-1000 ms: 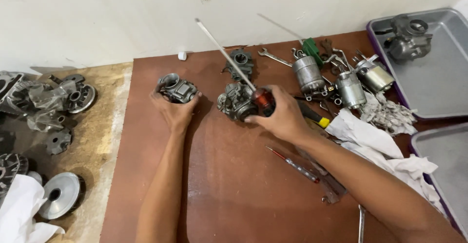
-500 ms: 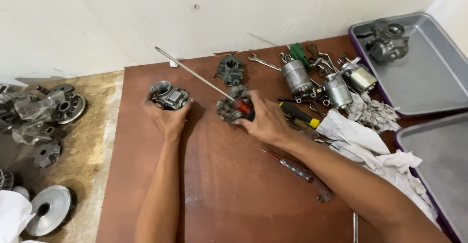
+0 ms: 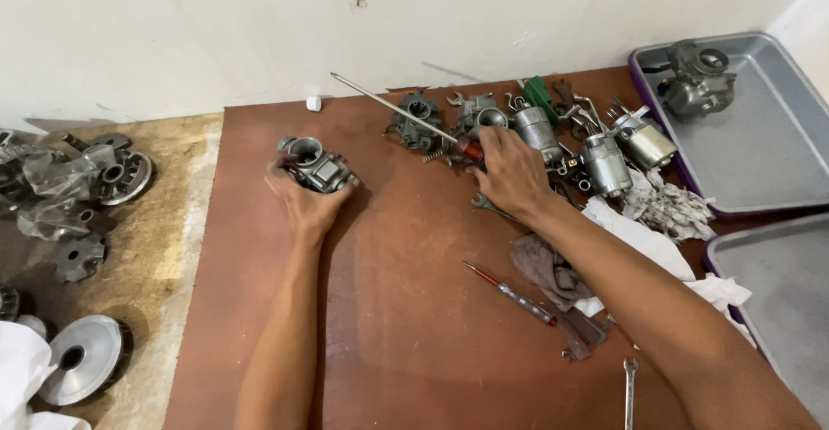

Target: The person uses a screwdriver to unscrew and disassemble a carburetor on a workbench. They remove the screws, separate the carburetor into two main halves, and place the parts on the table alongside other disassembled components.

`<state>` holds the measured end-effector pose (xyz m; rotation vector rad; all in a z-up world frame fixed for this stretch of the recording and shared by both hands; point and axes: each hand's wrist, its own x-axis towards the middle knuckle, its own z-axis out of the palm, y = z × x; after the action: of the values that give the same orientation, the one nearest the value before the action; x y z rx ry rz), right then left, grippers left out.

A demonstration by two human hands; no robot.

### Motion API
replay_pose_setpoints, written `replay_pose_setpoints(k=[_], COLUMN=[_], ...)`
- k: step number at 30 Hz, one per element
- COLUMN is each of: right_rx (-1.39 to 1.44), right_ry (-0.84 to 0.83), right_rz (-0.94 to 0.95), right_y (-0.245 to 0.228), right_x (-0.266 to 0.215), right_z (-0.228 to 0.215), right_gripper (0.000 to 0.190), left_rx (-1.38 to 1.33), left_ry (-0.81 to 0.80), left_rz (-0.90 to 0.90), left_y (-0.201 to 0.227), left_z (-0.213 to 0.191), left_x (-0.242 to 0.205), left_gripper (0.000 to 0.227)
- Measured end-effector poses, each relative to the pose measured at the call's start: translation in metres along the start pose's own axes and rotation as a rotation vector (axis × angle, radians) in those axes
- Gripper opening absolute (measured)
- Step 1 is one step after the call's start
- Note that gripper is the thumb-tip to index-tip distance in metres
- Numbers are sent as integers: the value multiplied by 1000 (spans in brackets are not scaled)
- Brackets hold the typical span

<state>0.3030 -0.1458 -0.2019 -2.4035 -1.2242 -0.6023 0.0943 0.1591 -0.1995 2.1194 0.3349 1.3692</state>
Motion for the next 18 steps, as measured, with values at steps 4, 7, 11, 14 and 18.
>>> replay_pose_setpoints(k=[4,7,11,14,18], right_rx=[-41,-17,36,103,193], right_ry=[0,34,98,119,175], right_rz=[0,5,12,23,53], right_y=[-22,-25,-28,-34,-36], right_x=[3,0,-1,-7,-18], right_z=[-34,-38,-46,-61,-67], right_gripper=[61,61,64,64,63], left_rx=[-85,-33,-55,-12,30], left_ry=[-54,-130,-128,-130,-161], left_rz=[12,-2,-32,-48,-57], left_y=[32,38,43,47,43], left_z=[0,10,24,25,22], left_x=[-2,-16,-27,-29,-30], left_gripper=[86,91,92,93,94])
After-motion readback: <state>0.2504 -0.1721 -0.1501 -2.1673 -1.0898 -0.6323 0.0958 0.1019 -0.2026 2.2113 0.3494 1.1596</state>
